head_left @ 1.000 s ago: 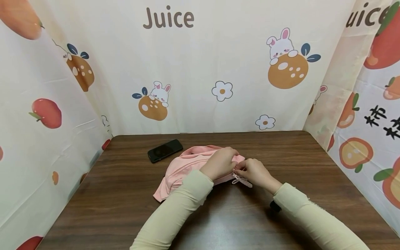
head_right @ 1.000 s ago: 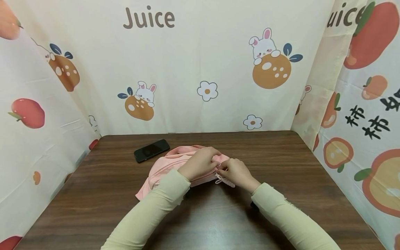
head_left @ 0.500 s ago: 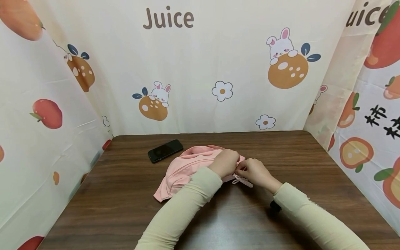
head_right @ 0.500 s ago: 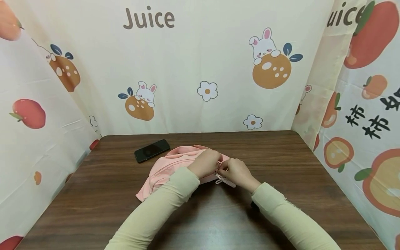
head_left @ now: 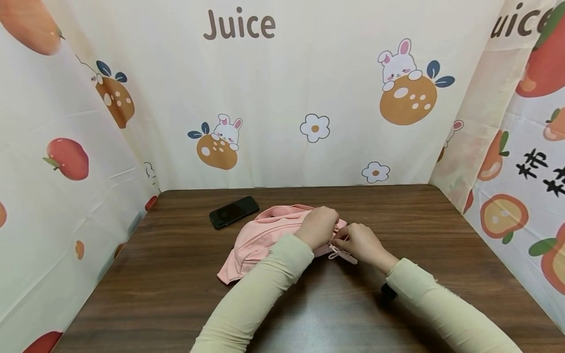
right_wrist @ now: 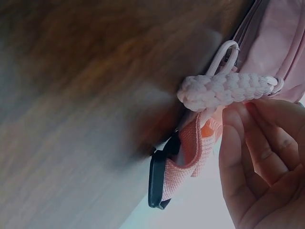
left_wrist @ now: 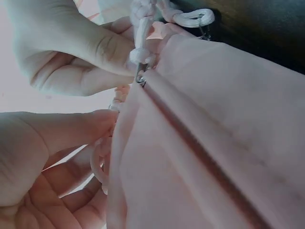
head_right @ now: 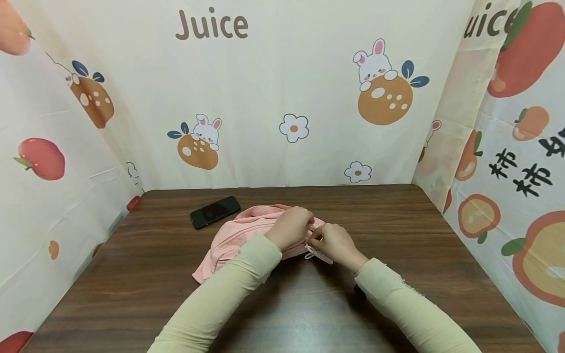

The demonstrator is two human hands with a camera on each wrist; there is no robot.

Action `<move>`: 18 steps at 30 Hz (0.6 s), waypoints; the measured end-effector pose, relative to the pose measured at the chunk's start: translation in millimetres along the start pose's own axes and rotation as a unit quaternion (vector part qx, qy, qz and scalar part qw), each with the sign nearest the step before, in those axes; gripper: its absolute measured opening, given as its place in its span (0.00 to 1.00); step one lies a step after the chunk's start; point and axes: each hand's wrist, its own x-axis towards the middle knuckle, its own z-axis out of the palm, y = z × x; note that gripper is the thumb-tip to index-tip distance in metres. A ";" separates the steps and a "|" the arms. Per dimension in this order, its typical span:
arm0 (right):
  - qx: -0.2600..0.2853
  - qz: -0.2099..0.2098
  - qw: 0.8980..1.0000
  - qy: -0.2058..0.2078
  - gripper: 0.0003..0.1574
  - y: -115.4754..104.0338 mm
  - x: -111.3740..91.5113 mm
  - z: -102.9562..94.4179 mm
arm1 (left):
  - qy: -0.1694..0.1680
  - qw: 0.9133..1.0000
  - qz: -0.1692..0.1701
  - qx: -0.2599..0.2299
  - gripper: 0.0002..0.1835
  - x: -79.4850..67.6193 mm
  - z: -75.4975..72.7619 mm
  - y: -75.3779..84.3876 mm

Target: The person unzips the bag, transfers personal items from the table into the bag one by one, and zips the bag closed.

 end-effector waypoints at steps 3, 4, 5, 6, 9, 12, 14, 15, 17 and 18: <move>0.000 0.000 1.000 0.002 0.06 0.3 0.3 0.4 | 0.012 1.000 0.006 0.010 0.05 -1.7 -5.2 -0.8; 0.001 0.002 1.000 0.002 0.06 0.6 0.3 0.6 | 0.015 1.000 0.009 0.014 0.06 -2.2 -6.9 -1.2; 0.003 0.003 1.000 0.002 0.06 1.1 0.4 0.8 | 0.019 1.000 0.011 0.017 0.07 -2.6 -8.8 -1.6; 0.002 0.004 1.000 0.003 0.06 1.5 0.4 0.9 | 0.024 0.999 0.013 0.021 0.08 -2.7 -10.7 -2.1; 0.000 0.006 1.000 0.005 0.06 2.6 0.7 1.3 | 0.040 0.999 0.017 0.031 0.09 -3.3 -16.5 -3.8; -0.001 0.006 1.000 0.006 0.06 2.7 1.0 1.1 | 0.053 0.998 0.020 0.037 0.08 -5.0 -22.4 -5.9; 0.004 0.007 1.000 0.005 0.05 2.3 1.2 0.9 | 0.054 0.998 0.018 0.032 0.07 -7.1 -26.8 -7.6; 0.006 0.009 1.000 0.004 0.05 2.1 1.4 0.8 | 0.055 0.998 0.014 0.028 0.07 -8.0 -28.7 -8.6; 0.012 0.012 1.000 0.002 0.05 1.4 1.7 0.5 | 0.060 0.998 0.007 0.021 0.06 -10.2 -32.1 -10.9; 0.015 0.013 1.000 0.001 0.05 1.1 1.8 0.4 | 0.064 0.998 0.002 0.015 0.06 -11.2 -33.6 -12.0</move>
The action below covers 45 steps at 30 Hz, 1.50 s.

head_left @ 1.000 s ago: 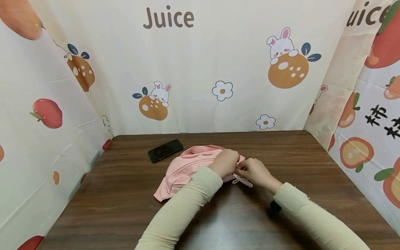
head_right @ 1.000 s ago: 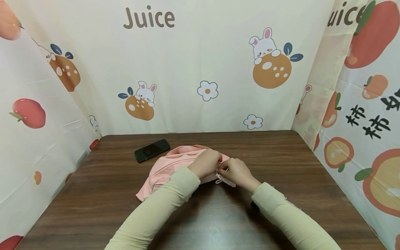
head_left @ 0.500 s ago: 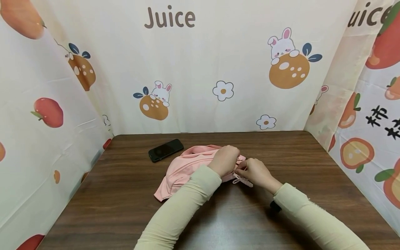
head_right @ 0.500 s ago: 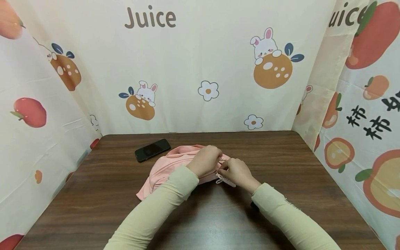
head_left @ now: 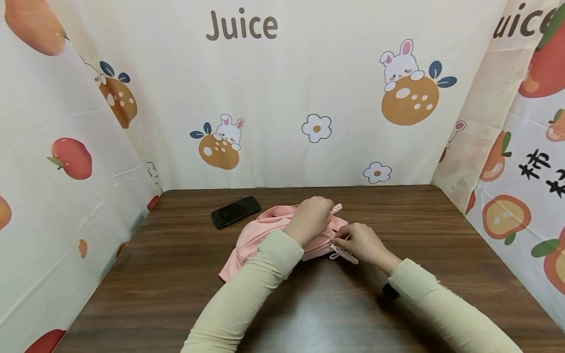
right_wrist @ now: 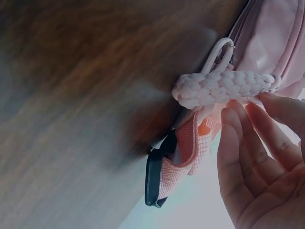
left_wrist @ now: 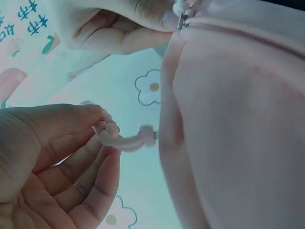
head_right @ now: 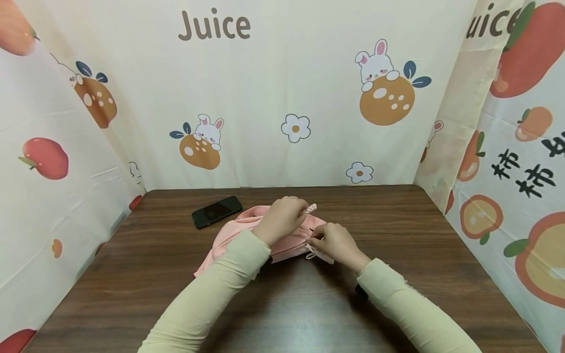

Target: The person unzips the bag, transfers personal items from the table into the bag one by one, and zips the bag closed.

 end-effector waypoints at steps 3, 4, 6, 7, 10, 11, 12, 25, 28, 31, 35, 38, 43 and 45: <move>0.004 -0.001 1.000 0.000 0.04 -1.4 0.4 -0.3 | 0.015 1.000 -0.012 -0.015 0.09 -2.6 -4.3 -2.8; 0.005 -0.003 1.000 0.001 0.04 -2.0 0.6 -0.6 | 0.023 0.999 -0.016 -0.020 0.10 -3.5 -5.6 -3.4; 0.008 -0.007 1.000 0.005 0.05 -2.8 1.3 -0.7 | 0.036 0.999 -0.024 -0.032 0.12 -5.1 -8.5 -4.5; 0.007 -0.009 1.000 0.008 0.05 -3.1 1.7 -0.6 | 0.042 0.998 -0.027 -0.040 0.13 -5.8 -9.9 -5.0; 0.006 -0.011 1.000 0.016 0.05 -3.8 3.0 -0.1 | 0.053 0.996 -0.036 -0.069 0.11 -7.5 -13.3 -7.7; 0.005 -0.010 1.000 0.018 0.04 -4.0 3.4 0.3 | 0.053 0.994 -0.039 -0.081 0.10 -8.5 -14.8 -8.8; 0.003 -0.011 1.000 0.020 0.04 -4.5 3.8 0.6 | 0.052 0.993 -0.045 -0.096 0.09 -9.6 -15.9 -10.3; -0.004 -0.020 1.000 0.024 0.02 -8.3 7.9 3.0 | 0.024 0.970 -0.092 -0.224 0.02 -31.5 -31.0 -35.6; -0.009 -0.026 0.999 0.027 0.02 -8.6 8.3 3.2 | 0.021 0.971 -0.089 -0.223 0.01 -38.5 -33.0 -41.5; -0.008 -0.027 0.999 0.031 0.03 -9.1 8.9 2.9 | 0.022 0.973 -0.084 -0.216 0.03 -45.5 -34.2 -48.5; -0.004 -0.023 0.999 0.027 0.04 -9.1 10.3 2.6 | 0.019 0.973 -0.089 -0.210 0.04 -54.8 -35.3 -58.7; -0.003 -0.020 0.999 0.024 0.05 -9.0 11.2 2.5 | 0.015 0.974 -0.096 -0.206 0.04 -61.1 -35.5 -65.5; 0.002 -0.027 0.999 0.026 0.05 -8.6 11.9 1.9 | 0.011 0.973 -0.103 -0.208 0.05 -69.9 -33.1 -74.7; 0.004 -0.032 0.999 0.025 0.05 -7.9 12.3 2.2 | 0.014 0.972 -0.107 -0.209 0.06 -73.4 -31.4 -78.0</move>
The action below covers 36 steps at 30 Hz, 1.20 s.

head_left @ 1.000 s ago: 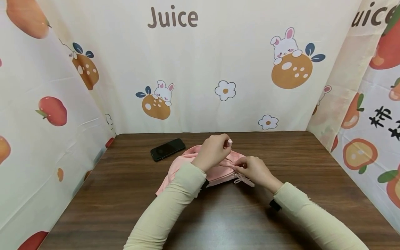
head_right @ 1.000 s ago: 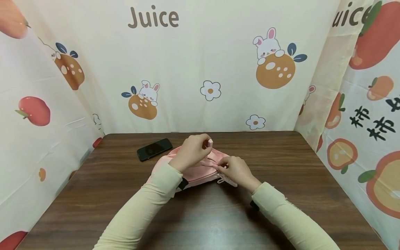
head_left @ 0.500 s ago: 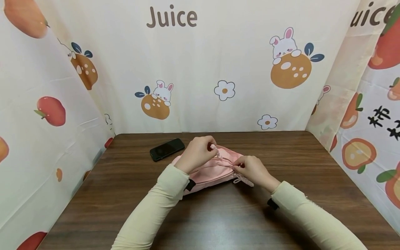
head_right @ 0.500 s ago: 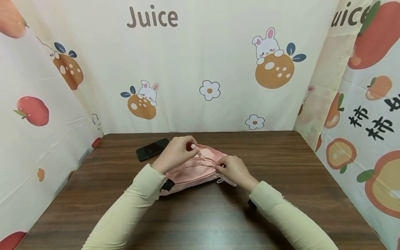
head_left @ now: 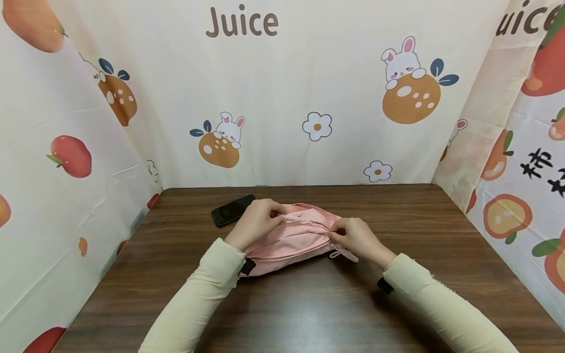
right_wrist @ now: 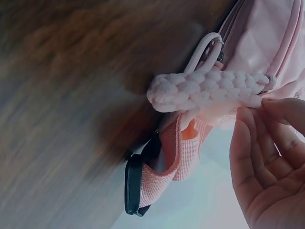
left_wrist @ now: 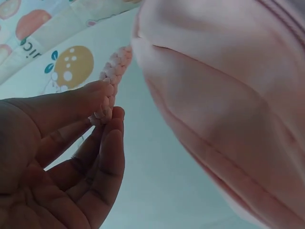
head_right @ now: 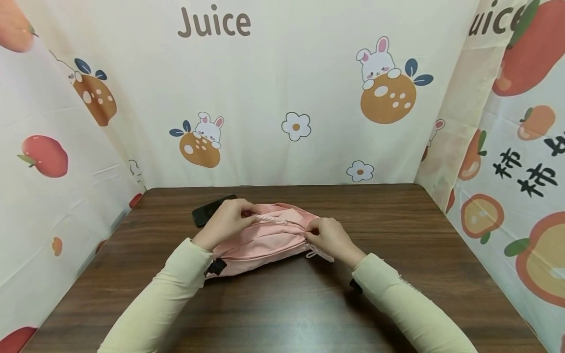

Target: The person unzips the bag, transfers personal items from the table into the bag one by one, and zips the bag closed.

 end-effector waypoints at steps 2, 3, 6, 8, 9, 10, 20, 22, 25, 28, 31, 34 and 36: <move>0.003 -0.003 1.000 -0.001 0.06 1.3 0.0 -0.2 | 0.005 1.000 -0.002 -0.001 0.06 -1.8 0.6 -4.2; 0.005 -0.004 1.000 -0.001 0.06 1.7 -0.1 -0.5 | 0.008 1.000 -0.003 -0.003 0.05 -2.7 1.0 -6.5; 0.008 -0.006 1.000 -0.001 0.07 2.8 -0.1 -1.2 | 0.015 1.000 -0.002 -0.011 0.05 -5.4 1.6 -13.2; 0.009 -0.007 1.000 0.001 0.08 2.4 -0.1 -1.5 | 0.017 1.000 -0.003 -0.020 0.04 -7.9 1.4 -17.9; 0.010 -0.007 1.000 0.001 0.08 2.4 -0.2 -1.7 | 0.017 1.000 -0.004 -0.026 0.04 -9.3 1.1 -20.0; 0.010 -0.006 1.000 0.002 0.08 2.4 -0.1 -1.8 | 0.017 0.999 -0.005 -0.032 0.04 -10.9 0.6 -22.0; 0.017 -0.003 1.000 -0.005 0.10 2.2 -1.1 -2.0 | 0.022 0.996 -0.033 -0.076 0.06 -27.7 -7.1 -37.0; 0.016 -0.004 1.000 -0.005 0.10 1.7 -1.2 -2.2 | 0.024 0.996 -0.041 -0.078 0.06 -31.5 -8.6 -39.2; 0.014 -0.005 1.000 -0.004 0.10 1.1 -1.3 -2.4 | 0.026 0.996 -0.047 -0.076 0.06 -37.1 -10.3 -44.0; 0.012 -0.006 1.000 -0.003 0.10 0.2 -1.6 -2.8 | 0.025 0.995 -0.056 -0.077 0.06 -42.7 -12.7 -49.7; 0.012 -0.006 1.000 -0.001 0.10 -0.7 -1.8 -3.4 | 0.024 0.995 -0.068 -0.075 0.05 -47.7 -16.2 -54.8; 0.012 -0.005 1.000 -0.001 0.10 -0.9 -2.1 -3.9 | 0.024 0.994 -0.078 -0.071 0.05 -52.0 -19.9 -59.4; 0.012 -0.005 1.000 0.000 0.10 -0.8 -2.2 -4.0 | 0.026 0.994 -0.084 -0.067 0.05 -54.9 -22.5 -62.5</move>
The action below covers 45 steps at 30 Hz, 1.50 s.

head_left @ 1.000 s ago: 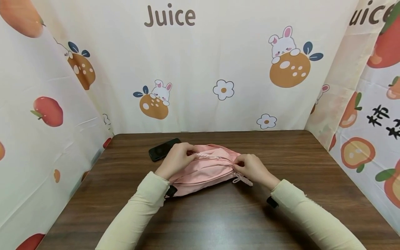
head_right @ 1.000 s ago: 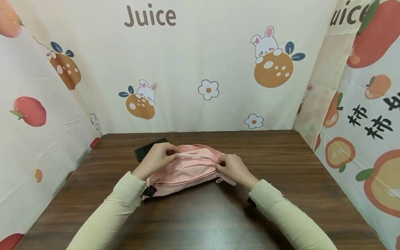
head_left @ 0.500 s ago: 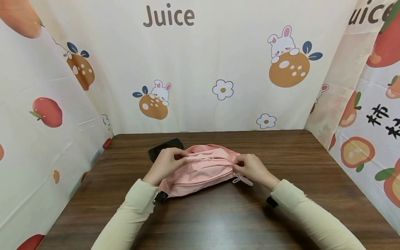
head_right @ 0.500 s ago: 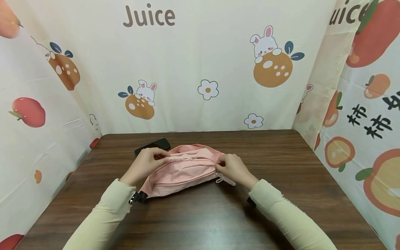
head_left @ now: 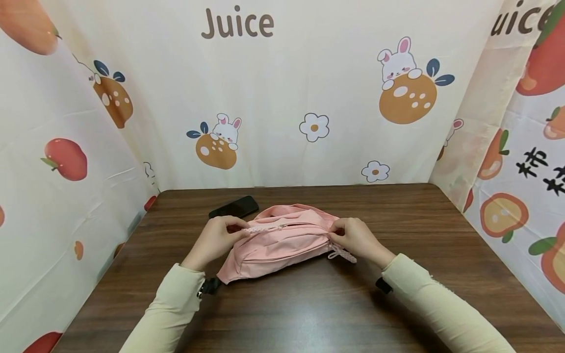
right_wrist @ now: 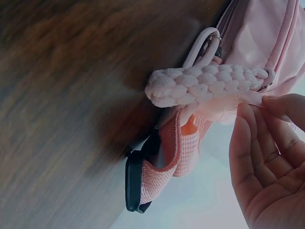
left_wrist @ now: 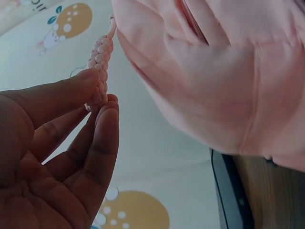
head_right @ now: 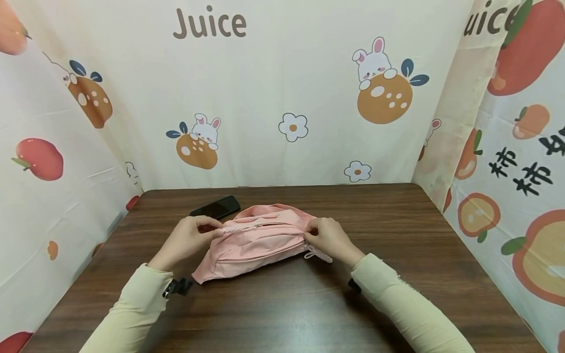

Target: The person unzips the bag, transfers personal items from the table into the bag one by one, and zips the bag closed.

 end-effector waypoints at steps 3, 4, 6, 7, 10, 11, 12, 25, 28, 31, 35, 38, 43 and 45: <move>0.003 0.000 1.000 -0.001 0.10 -0.2 0.3 0.4 | 0.003 1.000 -0.008 0.003 0.05 -4.4 -4.6 -5.4; 0.004 0.001 1.000 -0.001 0.10 -0.3 0.4 0.5 | 0.003 1.000 -0.008 0.003 0.04 -6.0 -6.1 -7.7; 0.006 0.002 1.000 -0.002 0.10 -0.2 0.1 0.5 | 0.001 1.000 -0.009 0.004 0.04 -9.8 -9.5 -12.3; 0.008 0.004 1.000 -0.003 0.10 -0.2 0.0 0.5 | 0.000 1.000 -0.009 0.004 0.04 -11.9 -11.2 -15.2; 0.011 0.008 1.000 -0.006 0.09 -0.1 -0.3 0.4 | -0.002 1.000 -0.017 0.005 0.03 -18.7 -16.8 -25.0; 0.011 0.007 1.000 -0.007 0.09 0.1 -0.3 0.4 | -0.003 1.000 -0.021 0.004 0.04 -21.1 -18.6 -28.3; 0.011 0.009 1.000 -0.008 0.09 0.0 -0.1 0.4 | -0.001 1.000 -0.024 0.006 0.04 -23.5 -20.6 -31.5; 0.006 0.007 1.000 -0.007 0.08 0.4 1.4 -1.3 | 0.014 0.997 -0.065 0.041 0.06 -50.6 -37.9 -60.4; 0.009 0.011 1.000 -0.008 0.09 0.4 1.3 -1.4 | 0.017 0.996 -0.068 0.051 0.06 -55.4 -39.3 -64.0; 0.012 0.014 1.000 -0.010 0.10 1.1 1.1 -1.0 | 0.013 0.996 -0.071 0.058 0.05 -59.9 -39.9 -66.5; 0.017 0.013 1.000 -0.011 0.10 2.8 0.5 -1.1 | -0.003 0.994 -0.079 0.071 0.04 -63.8 -40.3 -70.1; 0.025 0.011 1.000 -0.012 0.11 2.9 -0.2 -1.6 | -0.017 0.992 -0.090 0.083 0.03 -66.8 -42.2 -74.2; 0.034 0.014 0.999 -0.014 0.12 3.2 -0.7 -2.1 | -0.034 0.990 -0.098 0.093 0.03 -71.4 -46.1 -82.2; 0.034 0.014 0.999 -0.015 0.12 4.3 -0.8 -2.4 | -0.036 0.990 -0.099 0.095 0.03 -72.0 -47.0 -84.0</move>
